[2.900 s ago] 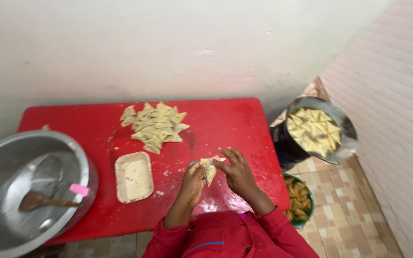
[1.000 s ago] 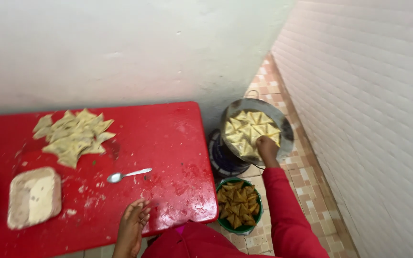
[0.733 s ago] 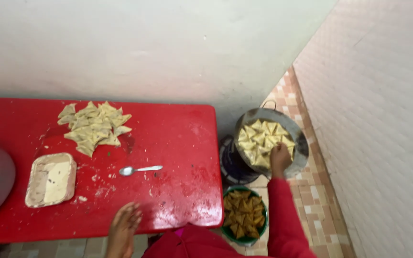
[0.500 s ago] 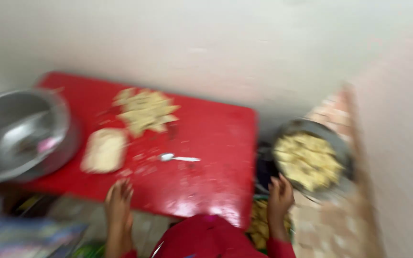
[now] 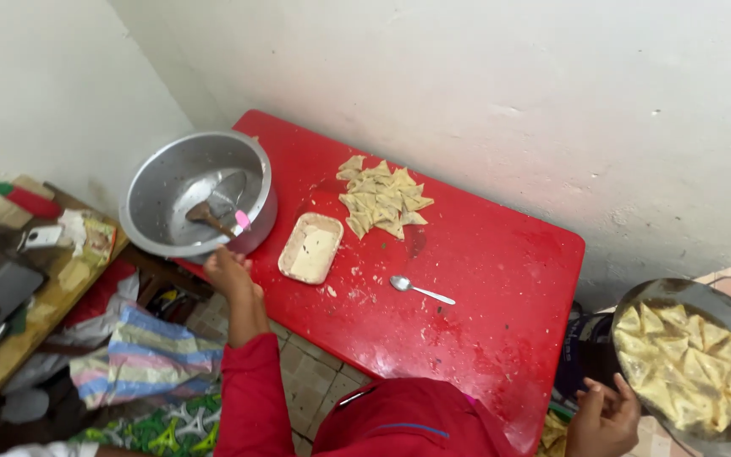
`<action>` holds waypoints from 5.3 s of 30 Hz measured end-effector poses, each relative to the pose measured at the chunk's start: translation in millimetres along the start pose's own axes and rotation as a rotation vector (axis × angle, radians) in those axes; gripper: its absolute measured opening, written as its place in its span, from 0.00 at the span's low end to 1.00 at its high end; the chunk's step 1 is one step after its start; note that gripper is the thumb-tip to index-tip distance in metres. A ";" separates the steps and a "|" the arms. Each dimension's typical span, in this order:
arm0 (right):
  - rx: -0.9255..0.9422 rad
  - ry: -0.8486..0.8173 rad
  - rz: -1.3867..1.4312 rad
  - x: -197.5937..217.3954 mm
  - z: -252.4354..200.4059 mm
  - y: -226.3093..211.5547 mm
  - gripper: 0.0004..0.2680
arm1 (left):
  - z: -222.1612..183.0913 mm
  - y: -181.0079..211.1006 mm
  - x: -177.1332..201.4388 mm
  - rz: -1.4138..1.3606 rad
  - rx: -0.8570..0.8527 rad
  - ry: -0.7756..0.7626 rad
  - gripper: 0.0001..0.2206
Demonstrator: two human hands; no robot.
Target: Frying triangular pastries in a large pan of oil and transferring them to a basket using a skimmer
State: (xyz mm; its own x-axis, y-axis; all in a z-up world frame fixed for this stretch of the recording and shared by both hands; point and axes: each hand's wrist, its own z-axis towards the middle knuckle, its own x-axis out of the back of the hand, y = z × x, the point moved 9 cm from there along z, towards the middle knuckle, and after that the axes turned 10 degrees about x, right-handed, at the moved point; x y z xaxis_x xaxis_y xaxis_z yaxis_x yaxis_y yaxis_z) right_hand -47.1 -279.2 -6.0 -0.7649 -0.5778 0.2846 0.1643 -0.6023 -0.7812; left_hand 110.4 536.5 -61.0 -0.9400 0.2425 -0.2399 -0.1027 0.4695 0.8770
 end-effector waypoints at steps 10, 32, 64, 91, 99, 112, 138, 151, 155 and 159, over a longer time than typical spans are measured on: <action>-0.192 -0.175 0.030 -58.5 -55.8 -36.3 0.16 | 125.5 -112.1 -146.2 -0.409 0.874 -0.462 0.38; -0.347 -0.505 0.423 -177.7 -63.5 -134.8 0.15 | -296.9 -175.1 -110.6 -0.250 1.116 -1.600 0.14; -0.810 -0.272 -0.583 183.4 31.1 210.9 0.15 | -303.0 -413.4 3.4 2.411 -0.289 -0.910 0.59; -0.564 -0.334 -0.531 102.7 90.9 259.8 0.12 | -293.8 -399.4 16.7 2.396 -0.410 -1.090 0.55; -0.699 -0.228 -0.644 173.6 65.6 212.7 0.17 | -289.2 -409.4 11.9 2.580 -0.298 -1.131 0.58; -0.721 -0.237 -0.774 238.5 36.4 193.2 0.14 | -294.2 -421.7 1.9 2.601 -0.252 -1.011 0.61; -0.760 -0.229 -0.563 219.6 -5.6 183.5 0.18 | -332.3 -400.3 -22.0 2.671 -0.353 -1.065 0.40; -0.822 -0.268 -0.380 204.5 0.1 143.9 0.22 | -353.4 -383.5 -25.6 2.749 -0.264 -1.153 0.39; -0.782 -0.429 -0.480 180.0 -2.3 145.6 0.18 | -355.1 -386.8 -25.0 2.795 -0.222 -1.231 0.41; -0.709 -0.426 -0.499 168.9 -7.5 168.6 0.22 | -350.8 -392.6 -20.5 2.797 -0.263 -1.206 0.43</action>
State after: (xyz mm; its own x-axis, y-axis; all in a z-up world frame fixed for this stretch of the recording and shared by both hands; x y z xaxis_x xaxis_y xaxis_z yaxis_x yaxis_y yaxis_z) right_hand -153.2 -474.2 -93.8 -0.3318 -0.5809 0.7433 -0.6394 -0.4408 -0.6300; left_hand 55.9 49.4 -254.3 0.8677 -0.2753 0.4138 -0.1576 -0.9421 -0.2961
